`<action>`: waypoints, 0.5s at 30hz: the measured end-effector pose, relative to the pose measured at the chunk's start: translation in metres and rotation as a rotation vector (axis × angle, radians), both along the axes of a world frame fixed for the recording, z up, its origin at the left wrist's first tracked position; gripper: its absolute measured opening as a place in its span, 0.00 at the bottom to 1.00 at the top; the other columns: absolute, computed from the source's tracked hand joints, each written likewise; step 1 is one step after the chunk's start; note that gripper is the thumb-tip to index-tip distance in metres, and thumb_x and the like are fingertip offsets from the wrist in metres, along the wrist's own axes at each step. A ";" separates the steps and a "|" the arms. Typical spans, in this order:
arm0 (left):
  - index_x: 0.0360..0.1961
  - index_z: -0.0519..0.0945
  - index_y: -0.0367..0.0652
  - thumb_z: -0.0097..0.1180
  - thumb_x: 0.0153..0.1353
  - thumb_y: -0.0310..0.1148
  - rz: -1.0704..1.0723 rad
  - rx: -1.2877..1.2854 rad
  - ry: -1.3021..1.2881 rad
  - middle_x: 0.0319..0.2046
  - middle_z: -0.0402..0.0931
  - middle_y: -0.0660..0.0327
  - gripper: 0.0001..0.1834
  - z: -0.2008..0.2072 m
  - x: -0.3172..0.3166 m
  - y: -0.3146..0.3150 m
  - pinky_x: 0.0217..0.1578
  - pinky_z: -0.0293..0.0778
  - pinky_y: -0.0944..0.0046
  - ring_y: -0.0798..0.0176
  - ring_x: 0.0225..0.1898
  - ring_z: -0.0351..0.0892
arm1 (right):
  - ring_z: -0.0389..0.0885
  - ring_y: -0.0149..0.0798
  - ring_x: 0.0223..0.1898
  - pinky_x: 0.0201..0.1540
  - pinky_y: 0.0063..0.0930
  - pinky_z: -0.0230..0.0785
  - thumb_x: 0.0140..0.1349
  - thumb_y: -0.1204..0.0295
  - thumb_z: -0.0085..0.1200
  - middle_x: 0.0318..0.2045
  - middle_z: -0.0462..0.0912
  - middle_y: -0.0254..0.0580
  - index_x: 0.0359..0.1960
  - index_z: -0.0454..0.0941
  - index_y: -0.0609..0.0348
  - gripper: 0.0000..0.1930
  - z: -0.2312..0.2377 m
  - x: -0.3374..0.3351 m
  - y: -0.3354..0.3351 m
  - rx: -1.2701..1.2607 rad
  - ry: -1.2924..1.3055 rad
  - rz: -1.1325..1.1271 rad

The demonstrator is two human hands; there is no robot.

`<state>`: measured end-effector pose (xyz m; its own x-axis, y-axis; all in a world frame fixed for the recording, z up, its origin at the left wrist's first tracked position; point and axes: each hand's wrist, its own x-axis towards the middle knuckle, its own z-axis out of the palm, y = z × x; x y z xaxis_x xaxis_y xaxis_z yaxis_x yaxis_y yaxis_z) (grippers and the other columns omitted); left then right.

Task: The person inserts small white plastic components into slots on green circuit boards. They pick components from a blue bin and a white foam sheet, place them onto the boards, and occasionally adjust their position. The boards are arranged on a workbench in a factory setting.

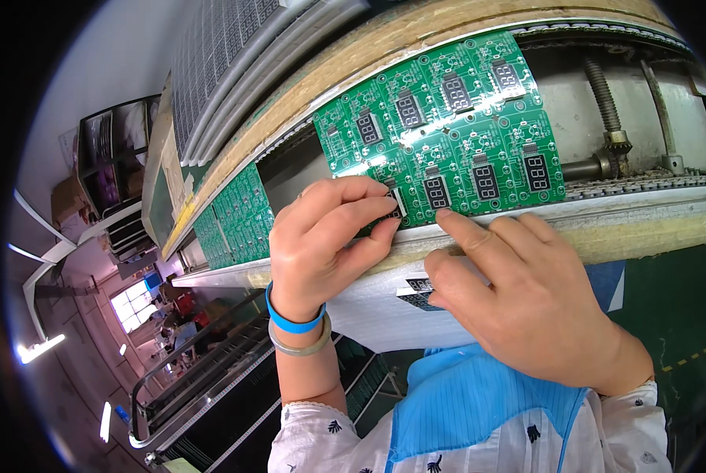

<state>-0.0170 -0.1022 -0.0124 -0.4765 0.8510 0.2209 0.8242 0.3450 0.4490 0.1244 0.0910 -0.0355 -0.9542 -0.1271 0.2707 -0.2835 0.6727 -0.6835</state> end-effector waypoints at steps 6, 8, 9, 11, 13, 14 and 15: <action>0.33 0.87 0.39 0.74 0.43 0.19 0.029 0.033 0.035 0.36 0.85 0.57 0.13 -0.004 -0.001 -0.002 0.32 0.80 0.64 0.59 0.33 0.85 | 0.80 0.43 0.37 0.41 0.37 0.72 0.50 0.64 0.69 0.51 0.84 0.54 0.40 0.82 0.57 0.17 0.000 0.000 0.001 0.012 0.004 0.012; 0.34 0.86 0.36 0.73 0.43 0.17 0.007 0.010 0.021 0.36 0.85 0.53 0.14 -0.001 -0.001 -0.002 0.35 0.81 0.64 0.58 0.36 0.86 | 0.80 0.43 0.37 0.41 0.37 0.72 0.50 0.63 0.68 0.51 0.83 0.54 0.40 0.82 0.58 0.17 -0.001 0.000 0.002 0.012 0.008 0.012; 0.34 0.86 0.36 0.73 0.43 0.17 0.008 0.014 0.020 0.36 0.85 0.53 0.14 -0.001 0.000 -0.002 0.35 0.81 0.64 0.58 0.36 0.86 | 0.80 0.42 0.37 0.41 0.37 0.72 0.50 0.63 0.68 0.52 0.83 0.54 0.40 0.82 0.58 0.17 -0.002 0.000 0.001 0.010 0.010 0.011; 0.34 0.86 0.36 0.73 0.43 0.17 0.011 0.020 0.018 0.36 0.85 0.53 0.14 -0.003 0.000 -0.004 0.35 0.81 0.64 0.58 0.36 0.86 | 0.80 0.42 0.37 0.41 0.37 0.72 0.50 0.63 0.68 0.52 0.83 0.54 0.40 0.82 0.57 0.17 -0.002 0.000 0.001 0.008 0.007 0.014; 0.34 0.86 0.36 0.73 0.43 0.17 0.001 0.024 0.024 0.36 0.85 0.53 0.14 -0.003 0.000 -0.003 0.35 0.81 0.64 0.58 0.35 0.86 | 0.80 0.42 0.36 0.41 0.37 0.72 0.51 0.63 0.68 0.52 0.83 0.54 0.40 0.82 0.57 0.17 -0.001 0.001 0.002 0.011 -0.005 0.020; 0.34 0.86 0.36 0.74 0.43 0.17 -0.004 0.026 0.026 0.36 0.85 0.53 0.14 -0.003 0.000 -0.003 0.35 0.81 0.65 0.58 0.35 0.86 | 0.80 0.42 0.36 0.41 0.37 0.72 0.51 0.63 0.68 0.52 0.83 0.54 0.40 0.82 0.57 0.17 -0.001 0.000 0.002 0.009 -0.003 0.018; 0.33 0.87 0.38 0.74 0.43 0.18 0.007 0.031 0.031 0.36 0.85 0.55 0.14 -0.003 0.000 -0.001 0.34 0.80 0.64 0.59 0.34 0.85 | 0.80 0.42 0.36 0.41 0.37 0.72 0.51 0.63 0.68 0.52 0.83 0.53 0.40 0.82 0.57 0.17 -0.001 0.000 0.002 0.007 0.000 0.016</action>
